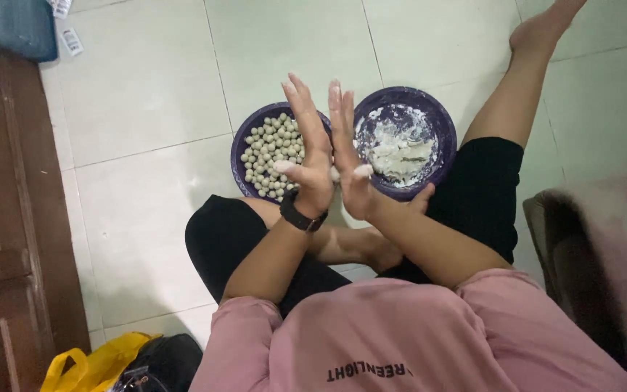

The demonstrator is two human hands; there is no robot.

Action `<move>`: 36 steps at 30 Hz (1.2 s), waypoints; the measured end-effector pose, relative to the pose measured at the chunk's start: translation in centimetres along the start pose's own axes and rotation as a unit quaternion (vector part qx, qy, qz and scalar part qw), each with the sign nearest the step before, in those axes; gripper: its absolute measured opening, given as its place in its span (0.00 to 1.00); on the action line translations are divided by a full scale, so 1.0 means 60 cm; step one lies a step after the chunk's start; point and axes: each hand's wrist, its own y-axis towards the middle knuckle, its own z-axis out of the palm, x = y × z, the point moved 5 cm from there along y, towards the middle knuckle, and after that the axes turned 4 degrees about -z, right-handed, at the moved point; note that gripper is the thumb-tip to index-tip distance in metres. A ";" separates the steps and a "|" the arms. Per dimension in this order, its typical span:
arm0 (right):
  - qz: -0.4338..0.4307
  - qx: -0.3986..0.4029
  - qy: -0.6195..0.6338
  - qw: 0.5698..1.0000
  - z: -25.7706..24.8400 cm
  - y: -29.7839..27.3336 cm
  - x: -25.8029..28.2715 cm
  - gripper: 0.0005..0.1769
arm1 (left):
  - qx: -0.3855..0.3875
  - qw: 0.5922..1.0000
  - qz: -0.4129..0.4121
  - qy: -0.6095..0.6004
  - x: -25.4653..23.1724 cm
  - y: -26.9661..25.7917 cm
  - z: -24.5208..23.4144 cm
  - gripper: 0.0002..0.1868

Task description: Rolling small pieces of dough into spherical balls using palms and placing them in a collection bowl.

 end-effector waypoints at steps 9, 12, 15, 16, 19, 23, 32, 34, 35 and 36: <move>0.015 -0.011 0.016 1.000 -0.002 0.000 -0.045 0.49 | -0.018 0.998 -0.004 -0.062 0.010 -0.001 0.001 0.54; -0.022 -0.071 0.019 0.997 -0.023 -0.015 -0.094 0.54 | -0.026 0.996 0.004 -0.084 -0.011 -0.010 0.015 0.52; 0.028 -0.053 0.004 0.998 -0.055 0.003 -0.077 0.45 | 0.003 0.998 0.032 -0.054 -0.007 -0.016 0.034 0.54; 0.033 -0.056 0.005 0.998 -0.056 0.003 -0.080 0.46 | -0.014 0.999 0.035 -0.028 0.001 -0.011 0.024 0.51; 0.039 -0.062 0.006 0.997 -0.058 0.003 -0.089 0.47 | -0.033 0.998 0.040 -0.025 -0.010 0.002 0.008 0.49; 0.065 -0.067 0.011 0.996 -0.054 -0.014 -0.092 0.51 | -0.002 0.997 0.075 0.006 -0.016 -0.017 0.049 0.50; 0.008 -0.055 0.034 0.998 -0.046 -0.046 -0.064 0.45 | -0.017 0.999 0.034 -0.002 -0.039 -0.050 0.049 0.50; -0.006 -0.061 0.051 0.997 -0.063 -0.021 -0.008 0.47 | -0.009 1.000 0.005 -0.016 -0.022 -0.068 0.061 0.51; -0.024 -0.068 0.067 0.995 -0.074 -0.005 0.021 0.48 | -0.001 0.999 -0.020 -0.031 -0.012 -0.075 0.069 0.53; -0.025 -0.068 0.068 0.995 -0.067 -0.015 0.047 0.48 | -0.002 0.999 -0.019 -0.029 -0.018 -0.068 0.065 0.53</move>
